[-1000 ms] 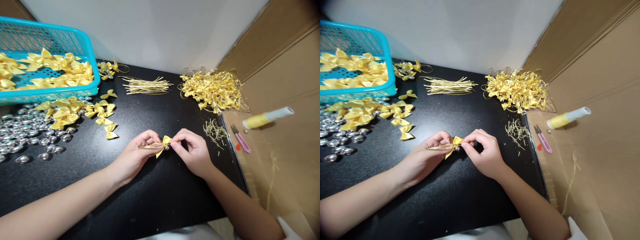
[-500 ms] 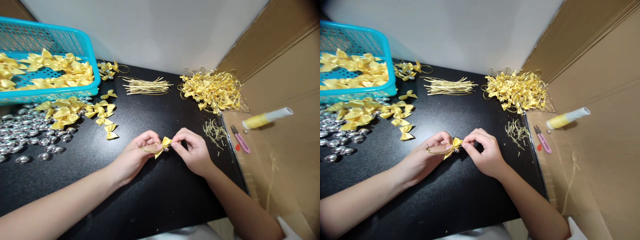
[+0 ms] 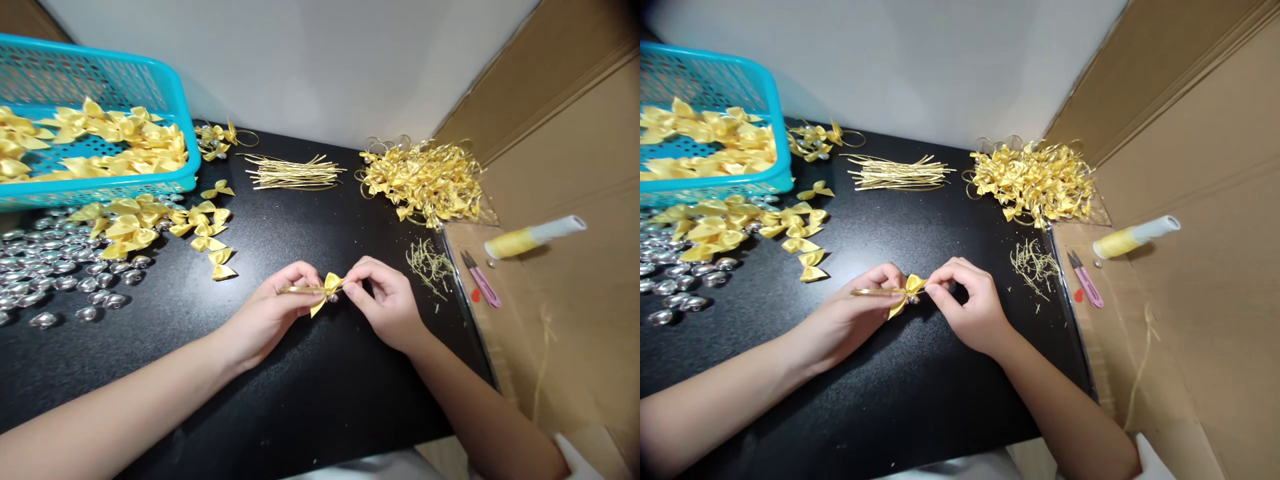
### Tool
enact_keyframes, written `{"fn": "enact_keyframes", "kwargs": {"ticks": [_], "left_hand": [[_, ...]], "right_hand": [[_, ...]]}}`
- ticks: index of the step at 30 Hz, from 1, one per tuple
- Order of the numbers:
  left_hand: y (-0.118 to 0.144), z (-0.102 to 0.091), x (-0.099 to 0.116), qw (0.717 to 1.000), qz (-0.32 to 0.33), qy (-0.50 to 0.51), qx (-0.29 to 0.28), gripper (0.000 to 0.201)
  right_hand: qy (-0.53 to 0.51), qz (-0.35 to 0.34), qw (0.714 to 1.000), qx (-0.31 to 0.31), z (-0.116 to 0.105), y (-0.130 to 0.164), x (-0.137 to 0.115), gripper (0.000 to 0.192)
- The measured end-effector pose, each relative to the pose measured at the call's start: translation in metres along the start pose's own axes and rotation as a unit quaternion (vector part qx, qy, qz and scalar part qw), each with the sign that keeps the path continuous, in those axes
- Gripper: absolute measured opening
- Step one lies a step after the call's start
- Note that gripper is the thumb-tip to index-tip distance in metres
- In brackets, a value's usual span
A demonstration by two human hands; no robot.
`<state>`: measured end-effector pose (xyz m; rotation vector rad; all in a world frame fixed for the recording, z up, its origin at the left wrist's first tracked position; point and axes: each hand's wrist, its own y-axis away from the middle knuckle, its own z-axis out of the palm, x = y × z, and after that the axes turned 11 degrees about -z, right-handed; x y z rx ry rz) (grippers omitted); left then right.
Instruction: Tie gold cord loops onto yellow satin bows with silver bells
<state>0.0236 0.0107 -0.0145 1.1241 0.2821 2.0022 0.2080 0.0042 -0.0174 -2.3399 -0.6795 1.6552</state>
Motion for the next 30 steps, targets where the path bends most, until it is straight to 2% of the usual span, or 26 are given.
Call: {"fn": "enact_keyframes", "kwargs": {"ticks": [7, 11, 15, 25, 30], "left_hand": [[0.000, 0.001, 0.000, 1.000, -0.005, -0.003, 0.003, 0.022], [0.000, 0.000, -0.001, 1.000, 0.000, -0.003, -0.001, 0.025], [-0.001, -0.001, -0.001, 1.000, 0.000, -0.007, -0.017, 0.026], [-0.002, -0.001, -0.001, 1.000, 0.000, -0.006, -0.018, 0.026], [-0.001, 0.000, 0.000, 1.000, 0.002, 0.006, -0.009, 0.026]], "right_hand": [[0.070, -0.073, 0.995, -0.016, -0.003, -0.004, -0.005, 0.013], [0.080, -0.090, 0.993, -0.016, -0.002, -0.004, -0.006, 0.014], [0.055, -0.072, 0.996, -0.005, 0.001, -0.002, -0.005, 0.013], [-0.047, 0.031, 0.998, 0.030, 0.013, 0.005, -0.003, 0.011], [-0.054, 0.040, 0.997, 0.043, 0.012, 0.005, -0.001, 0.010]]}}
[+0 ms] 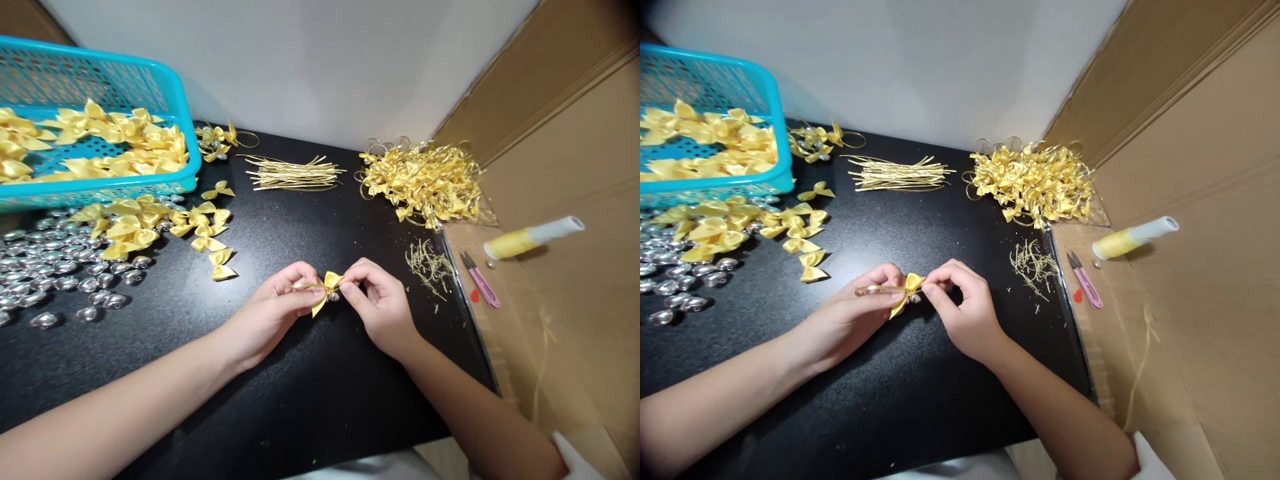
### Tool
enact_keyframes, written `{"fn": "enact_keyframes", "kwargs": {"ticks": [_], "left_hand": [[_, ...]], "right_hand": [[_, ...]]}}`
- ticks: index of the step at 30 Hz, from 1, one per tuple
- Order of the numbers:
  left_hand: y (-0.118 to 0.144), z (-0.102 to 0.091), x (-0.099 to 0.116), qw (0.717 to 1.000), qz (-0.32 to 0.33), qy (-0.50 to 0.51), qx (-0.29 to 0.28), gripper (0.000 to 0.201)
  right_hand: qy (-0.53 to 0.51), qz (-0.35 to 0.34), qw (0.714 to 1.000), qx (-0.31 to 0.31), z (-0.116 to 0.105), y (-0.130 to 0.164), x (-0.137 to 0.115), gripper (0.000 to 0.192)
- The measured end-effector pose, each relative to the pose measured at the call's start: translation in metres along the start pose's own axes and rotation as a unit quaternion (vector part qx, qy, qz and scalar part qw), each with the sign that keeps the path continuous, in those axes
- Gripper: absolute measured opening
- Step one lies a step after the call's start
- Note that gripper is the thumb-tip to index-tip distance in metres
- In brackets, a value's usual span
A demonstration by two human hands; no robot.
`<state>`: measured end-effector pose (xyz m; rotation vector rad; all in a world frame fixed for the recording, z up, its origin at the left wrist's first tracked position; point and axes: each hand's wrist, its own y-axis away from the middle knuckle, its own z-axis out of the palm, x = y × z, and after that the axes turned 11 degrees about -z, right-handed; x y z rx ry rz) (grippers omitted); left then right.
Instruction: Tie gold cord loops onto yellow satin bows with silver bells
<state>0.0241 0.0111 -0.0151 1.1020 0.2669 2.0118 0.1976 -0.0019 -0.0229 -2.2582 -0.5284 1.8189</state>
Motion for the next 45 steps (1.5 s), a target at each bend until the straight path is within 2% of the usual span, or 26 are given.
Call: {"fn": "enact_keyframes", "kwargs": {"ticks": [8, 20, 28, 36, 45], "left_hand": [[-0.001, -0.003, -0.001, 1.000, -0.007, 0.018, -0.013, 0.024], [-0.004, -0.006, -0.002, 0.999, -0.004, 0.040, -0.001, 0.024], [-0.003, -0.006, -0.003, 0.999, -0.008, 0.040, -0.004, 0.023], [-0.004, -0.006, -0.002, 0.999, -0.004, 0.035, -0.003, 0.022], [-0.003, -0.006, -0.002, 0.999, -0.005, 0.039, 0.002, 0.024]], "right_hand": [[-0.035, 0.044, 0.998, 0.006, 0.000, 0.000, 0.005, 0.010], [-0.079, 0.101, 0.992, 0.017, -0.001, -0.003, 0.006, 0.019], [-0.074, 0.075, 0.994, 0.018, -0.001, -0.001, 0.002, 0.009], [-0.011, 0.031, 0.999, 0.021, -0.001, -0.001, -0.002, 0.011], [0.014, 0.007, 0.999, 0.033, -0.004, -0.001, -0.005, 0.011]]}}
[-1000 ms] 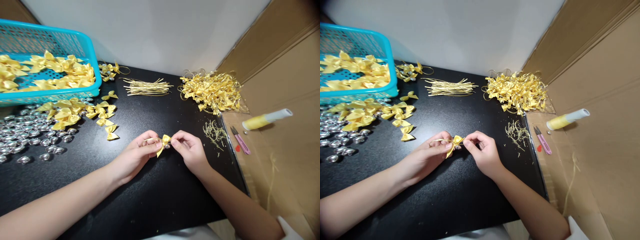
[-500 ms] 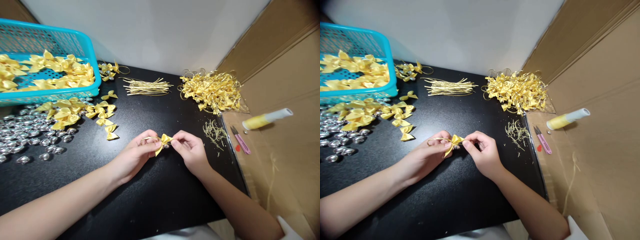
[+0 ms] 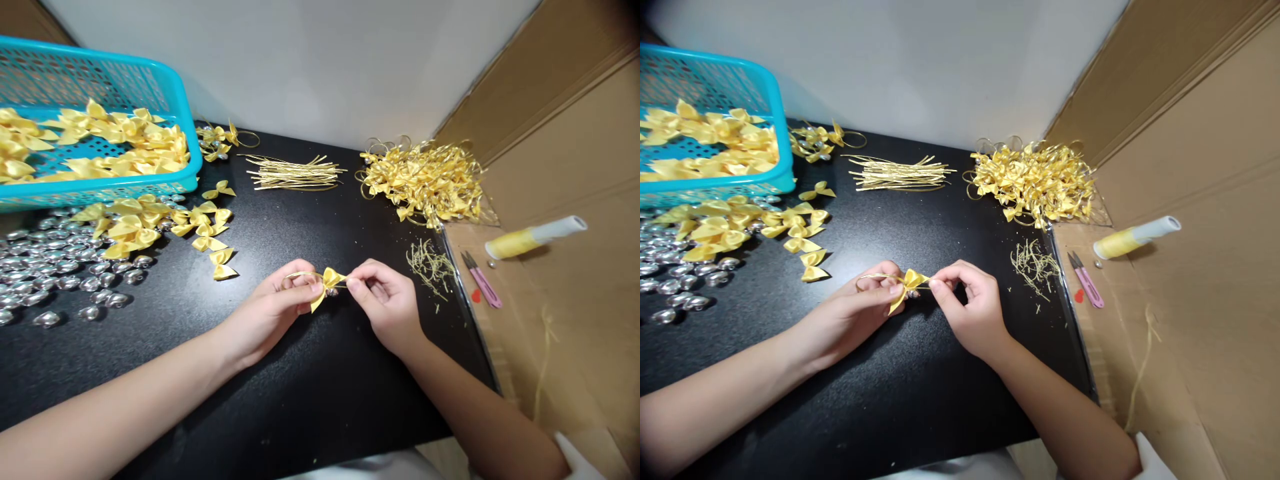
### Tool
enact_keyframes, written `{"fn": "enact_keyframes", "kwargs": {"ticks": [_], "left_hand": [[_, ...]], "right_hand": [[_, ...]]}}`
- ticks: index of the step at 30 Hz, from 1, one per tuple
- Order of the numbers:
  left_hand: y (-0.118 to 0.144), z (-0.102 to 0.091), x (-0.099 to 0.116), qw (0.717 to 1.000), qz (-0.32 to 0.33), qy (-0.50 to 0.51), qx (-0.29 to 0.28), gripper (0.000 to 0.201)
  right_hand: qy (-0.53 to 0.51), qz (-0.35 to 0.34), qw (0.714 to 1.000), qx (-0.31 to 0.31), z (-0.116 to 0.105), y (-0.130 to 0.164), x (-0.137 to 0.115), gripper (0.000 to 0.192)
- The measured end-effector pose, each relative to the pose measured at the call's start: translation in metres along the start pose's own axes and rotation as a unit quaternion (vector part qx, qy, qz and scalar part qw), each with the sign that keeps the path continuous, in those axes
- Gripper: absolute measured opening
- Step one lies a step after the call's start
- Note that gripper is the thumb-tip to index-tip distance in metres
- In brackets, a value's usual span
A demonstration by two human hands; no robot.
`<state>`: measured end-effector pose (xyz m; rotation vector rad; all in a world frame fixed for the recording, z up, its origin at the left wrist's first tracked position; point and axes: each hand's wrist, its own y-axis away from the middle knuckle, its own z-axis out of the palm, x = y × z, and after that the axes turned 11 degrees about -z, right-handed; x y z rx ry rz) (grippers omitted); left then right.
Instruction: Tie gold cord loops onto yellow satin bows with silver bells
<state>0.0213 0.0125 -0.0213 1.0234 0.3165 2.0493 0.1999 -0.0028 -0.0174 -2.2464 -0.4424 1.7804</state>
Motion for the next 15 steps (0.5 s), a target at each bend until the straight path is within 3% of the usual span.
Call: {"fn": "enact_keyframes", "kwargs": {"ticks": [8, 15], "left_hand": [[-0.0004, 0.0003, -0.0006, 1.000, -0.003, -0.023, 0.004, 0.023], [-0.0003, -0.0002, 0.0013, 0.999, -0.010, -0.049, 0.012, 0.021]], "right_hand": [[0.021, -0.020, 1.000, -0.012, 0.0004, 0.0002, -0.0006, 0.011], [0.085, -0.088, 0.992, -0.043, -0.0048, -0.0031, -0.0032, 0.012]]}}
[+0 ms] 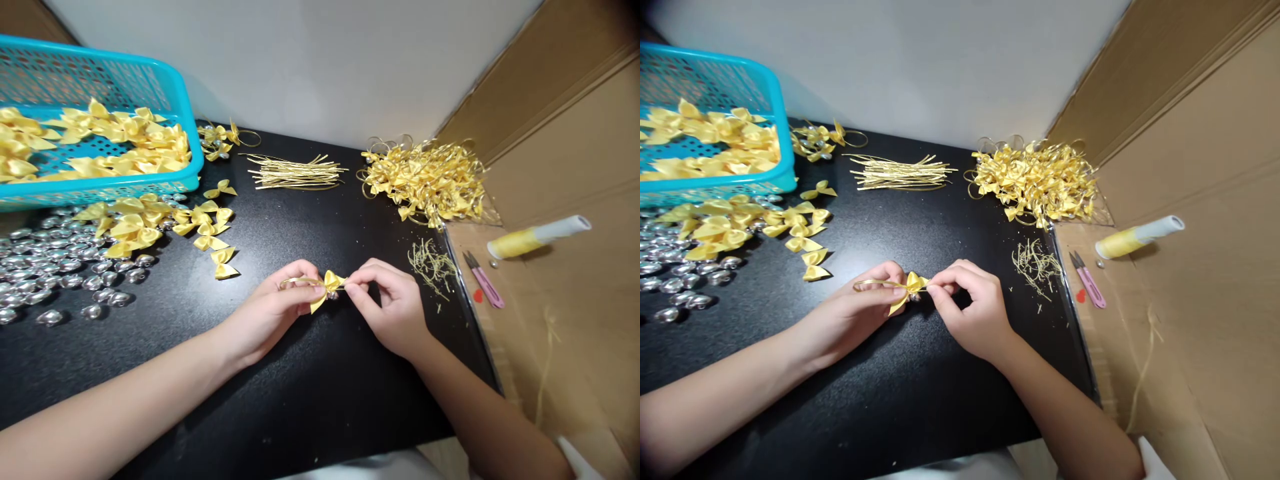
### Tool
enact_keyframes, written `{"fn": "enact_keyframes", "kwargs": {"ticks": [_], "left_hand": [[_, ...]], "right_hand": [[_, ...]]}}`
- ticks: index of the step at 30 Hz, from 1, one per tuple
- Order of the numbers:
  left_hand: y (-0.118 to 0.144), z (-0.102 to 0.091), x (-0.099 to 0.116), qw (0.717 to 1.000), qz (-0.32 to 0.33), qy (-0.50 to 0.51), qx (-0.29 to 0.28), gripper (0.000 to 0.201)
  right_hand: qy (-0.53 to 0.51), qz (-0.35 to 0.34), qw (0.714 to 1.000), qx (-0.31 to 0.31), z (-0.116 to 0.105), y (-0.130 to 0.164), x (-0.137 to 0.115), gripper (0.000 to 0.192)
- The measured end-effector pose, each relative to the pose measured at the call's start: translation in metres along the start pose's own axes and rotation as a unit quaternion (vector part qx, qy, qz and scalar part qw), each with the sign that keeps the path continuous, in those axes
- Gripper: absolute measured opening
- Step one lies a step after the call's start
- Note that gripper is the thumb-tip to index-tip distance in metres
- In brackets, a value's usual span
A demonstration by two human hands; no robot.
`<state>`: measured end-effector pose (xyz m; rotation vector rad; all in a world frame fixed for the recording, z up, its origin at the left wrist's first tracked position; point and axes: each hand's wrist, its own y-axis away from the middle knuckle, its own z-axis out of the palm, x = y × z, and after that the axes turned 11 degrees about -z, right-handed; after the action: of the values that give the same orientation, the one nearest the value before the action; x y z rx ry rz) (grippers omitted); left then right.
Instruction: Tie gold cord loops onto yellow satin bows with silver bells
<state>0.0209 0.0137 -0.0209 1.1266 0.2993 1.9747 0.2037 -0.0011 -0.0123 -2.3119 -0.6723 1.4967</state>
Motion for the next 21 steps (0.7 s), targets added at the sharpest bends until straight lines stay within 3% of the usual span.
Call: {"fn": "enact_keyframes", "kwargs": {"ticks": [7, 21], "left_hand": [[0.001, 0.002, 0.001, 1.000, -0.006, -0.003, -0.003, 0.020], [0.002, 0.004, 0.000, 1.000, -0.005, -0.001, -0.009, 0.022]], "right_hand": [[0.013, -0.008, 1.000, -0.024, -0.002, -0.001, 0.000, 0.011], [-0.087, 0.080, 0.993, 0.006, 0.011, 0.005, 0.000, 0.012]]}}
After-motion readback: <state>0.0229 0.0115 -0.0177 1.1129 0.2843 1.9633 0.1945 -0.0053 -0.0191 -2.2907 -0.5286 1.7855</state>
